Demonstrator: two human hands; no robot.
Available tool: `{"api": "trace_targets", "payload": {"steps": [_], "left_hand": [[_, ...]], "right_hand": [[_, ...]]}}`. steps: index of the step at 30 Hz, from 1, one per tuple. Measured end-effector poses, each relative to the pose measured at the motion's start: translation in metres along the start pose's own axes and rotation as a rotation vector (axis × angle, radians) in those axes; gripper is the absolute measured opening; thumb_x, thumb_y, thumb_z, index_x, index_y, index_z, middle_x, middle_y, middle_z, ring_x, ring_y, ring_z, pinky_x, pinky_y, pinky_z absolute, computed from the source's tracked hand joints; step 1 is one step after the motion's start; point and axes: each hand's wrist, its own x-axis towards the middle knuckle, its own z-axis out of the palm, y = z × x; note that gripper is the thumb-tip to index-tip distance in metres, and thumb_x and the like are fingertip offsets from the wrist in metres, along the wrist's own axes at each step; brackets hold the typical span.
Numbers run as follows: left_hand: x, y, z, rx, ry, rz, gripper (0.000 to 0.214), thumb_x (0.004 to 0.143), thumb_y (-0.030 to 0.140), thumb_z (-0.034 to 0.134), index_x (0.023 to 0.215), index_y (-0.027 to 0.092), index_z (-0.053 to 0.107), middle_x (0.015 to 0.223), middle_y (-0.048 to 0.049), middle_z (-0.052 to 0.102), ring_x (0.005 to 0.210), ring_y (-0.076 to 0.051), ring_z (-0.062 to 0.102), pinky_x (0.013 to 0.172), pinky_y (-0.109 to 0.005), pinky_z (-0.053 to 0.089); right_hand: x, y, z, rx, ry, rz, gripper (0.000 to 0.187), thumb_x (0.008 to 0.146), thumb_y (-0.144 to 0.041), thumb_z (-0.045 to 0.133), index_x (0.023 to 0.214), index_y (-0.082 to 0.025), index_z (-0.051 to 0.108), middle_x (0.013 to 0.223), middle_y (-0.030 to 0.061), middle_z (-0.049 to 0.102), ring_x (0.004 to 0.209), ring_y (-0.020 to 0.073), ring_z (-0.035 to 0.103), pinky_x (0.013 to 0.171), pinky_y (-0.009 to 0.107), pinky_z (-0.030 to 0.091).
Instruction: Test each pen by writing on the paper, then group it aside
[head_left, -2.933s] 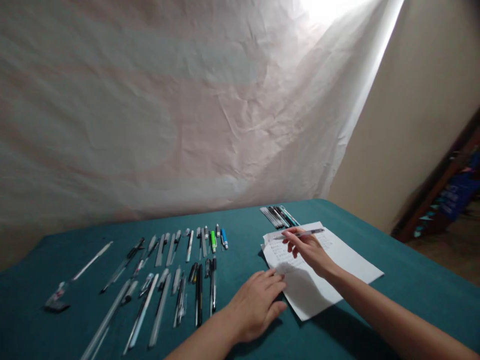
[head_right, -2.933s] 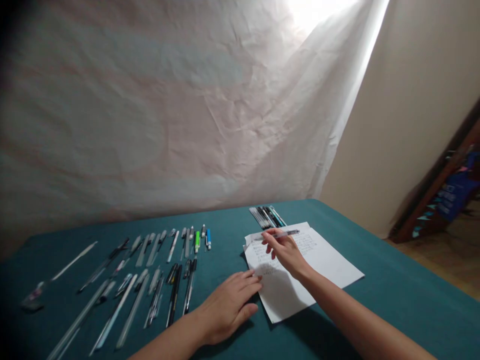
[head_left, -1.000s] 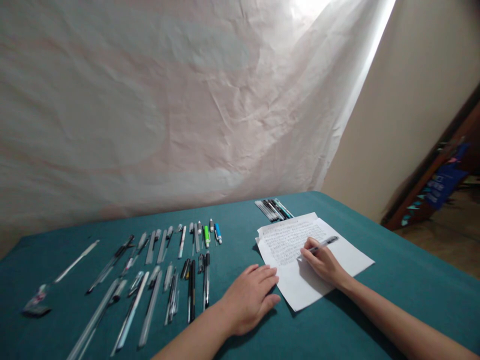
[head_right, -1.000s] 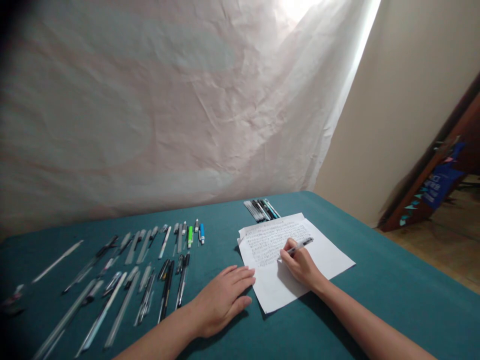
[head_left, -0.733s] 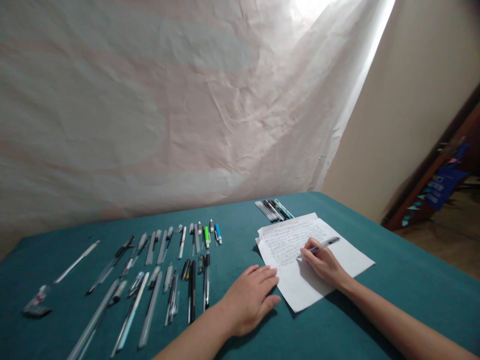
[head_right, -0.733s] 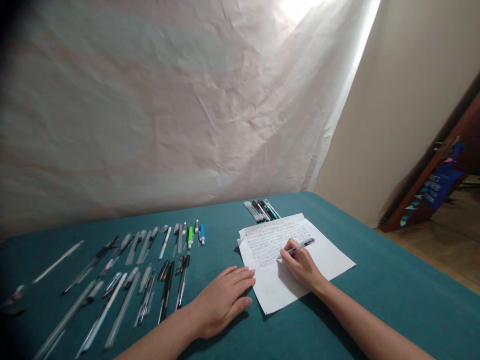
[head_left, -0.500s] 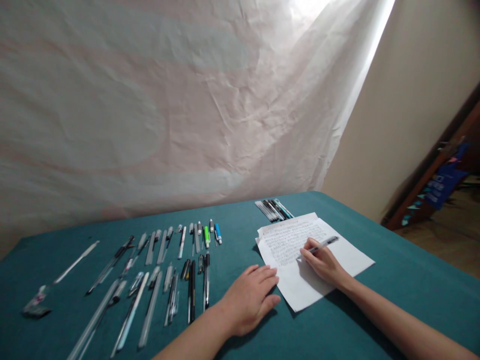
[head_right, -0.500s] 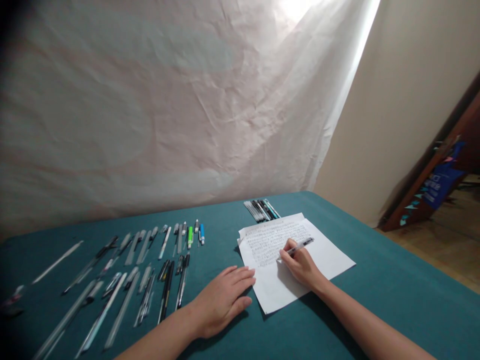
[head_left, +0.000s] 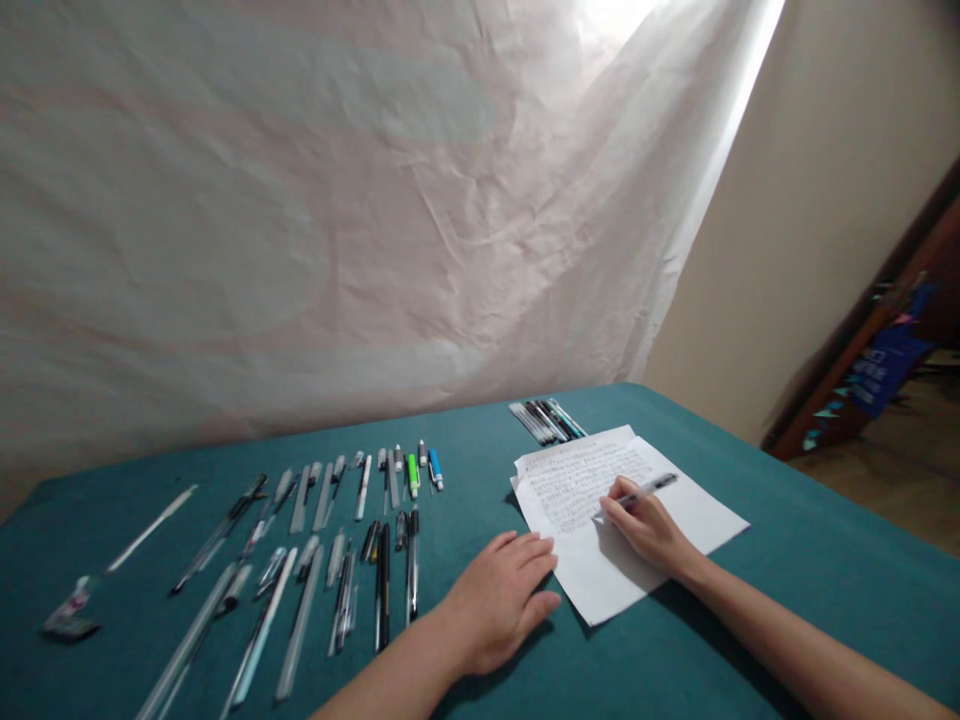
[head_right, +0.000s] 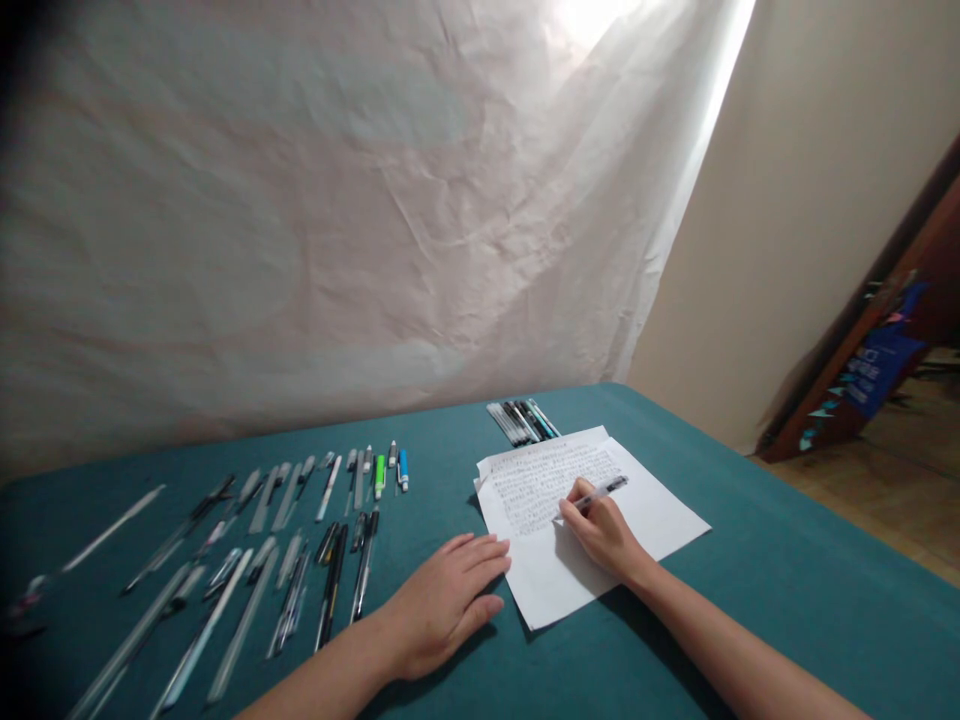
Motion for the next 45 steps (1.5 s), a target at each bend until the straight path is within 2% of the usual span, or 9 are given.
{"api": "trace_targets", "payload": {"steps": [12,19,22,25,29,33,36,39,45], "left_hand": [[0.0,-0.001,0.001,-0.005,0.005,-0.002,0.04,0.09,0.04,0.032,0.126,0.024,0.041,0.135,-0.0047,0.04,0.125,-0.019,0.032,0.104,-0.04,0.022],[-0.001,-0.001,0.002,-0.007,0.021,0.003,0.039,0.089,0.039,0.033,0.124,0.024,0.042,0.134,-0.0052,0.041,0.124,-0.02,0.034,0.103,-0.041,0.022],[-0.002,0.002,0.0,-0.001,0.047,0.013,0.038,0.089,0.038,0.036,0.123,0.024,0.042,0.132,-0.0056,0.044,0.122,-0.021,0.037,0.102,-0.039,0.024],[-0.004,0.005,-0.002,-0.012,0.088,0.045,0.04,0.086,0.036,0.043,0.123,0.023,0.039,0.121,-0.0058,0.053,0.111,-0.019,0.048,0.097,-0.035,0.03],[-0.005,0.003,0.002,-0.012,0.132,0.116,0.05,0.083,0.043,0.047,0.126,0.025,0.031,0.114,-0.0055,0.058,0.097,-0.019,0.056,0.085,-0.03,0.039],[-0.005,-0.004,0.013,-0.024,0.227,0.218,0.055,0.081,0.052,0.045,0.126,0.025,0.028,0.108,-0.0046,0.059,0.091,-0.018,0.058,0.078,-0.027,0.041],[-0.005,-0.009,0.017,-0.007,0.272,0.234,0.055,0.079,0.056,0.045,0.122,0.023,0.034,0.099,-0.0048,0.061,0.085,-0.018,0.059,0.073,-0.025,0.043],[-0.007,-0.011,0.014,-0.019,0.312,0.186,0.044,0.084,0.052,0.039,0.114,0.021,0.042,0.091,-0.0045,0.061,0.082,-0.017,0.058,0.072,-0.024,0.043],[-0.009,-0.007,0.007,-0.08,0.338,0.094,0.03,0.089,0.039,0.032,0.103,0.018,0.048,0.087,-0.0063,0.059,0.077,-0.016,0.056,0.07,-0.024,0.043]], "right_hand": [[0.002,0.006,0.001,0.021,0.009,-0.04,0.019,0.078,-0.03,0.045,0.063,-0.02,0.041,0.052,-0.0043,0.043,0.049,0.0112,0.041,0.048,0.023,0.033],[0.002,0.005,0.0,0.083,0.042,0.05,0.024,0.082,-0.038,0.044,0.067,-0.019,0.047,0.05,-0.0043,0.048,0.045,0.0112,0.045,0.046,0.023,0.036],[-0.001,0.001,0.002,0.032,0.046,-0.053,0.023,0.084,-0.039,0.043,0.08,-0.019,0.053,0.066,0.0007,0.058,0.057,0.0144,0.054,0.054,0.025,0.043],[-0.003,-0.006,0.004,-0.123,0.042,-0.247,0.022,0.085,-0.037,0.044,0.092,-0.021,0.057,0.085,0.0061,0.064,0.075,0.0191,0.059,0.065,0.029,0.045],[-0.001,-0.029,0.01,-0.443,-0.039,-0.51,0.02,0.086,-0.029,0.044,0.099,-0.024,0.06,0.079,0.0058,0.066,0.068,0.0186,0.059,0.062,0.029,0.04],[0.009,-0.061,0.029,-0.697,-0.046,-0.704,0.016,0.087,-0.026,0.046,0.092,-0.023,0.061,0.068,0.0038,0.064,0.058,0.0163,0.055,0.057,0.029,0.032],[0.019,-0.08,0.047,-0.795,-0.026,-0.778,0.012,0.086,-0.024,0.048,0.087,-0.021,0.059,0.065,0.0021,0.061,0.058,0.016,0.053,0.057,0.029,0.028],[0.026,-0.092,0.058,-0.836,-0.019,-0.802,0.009,0.085,-0.023,0.05,0.087,-0.021,0.057,0.065,0.0015,0.059,0.059,0.0163,0.053,0.057,0.029,0.027],[0.033,-0.094,0.063,-0.868,-0.009,-0.783,0.01,0.086,-0.023,0.046,0.083,-0.021,0.056,0.064,0.0012,0.057,0.058,0.0169,0.053,0.058,0.03,0.027]]}}
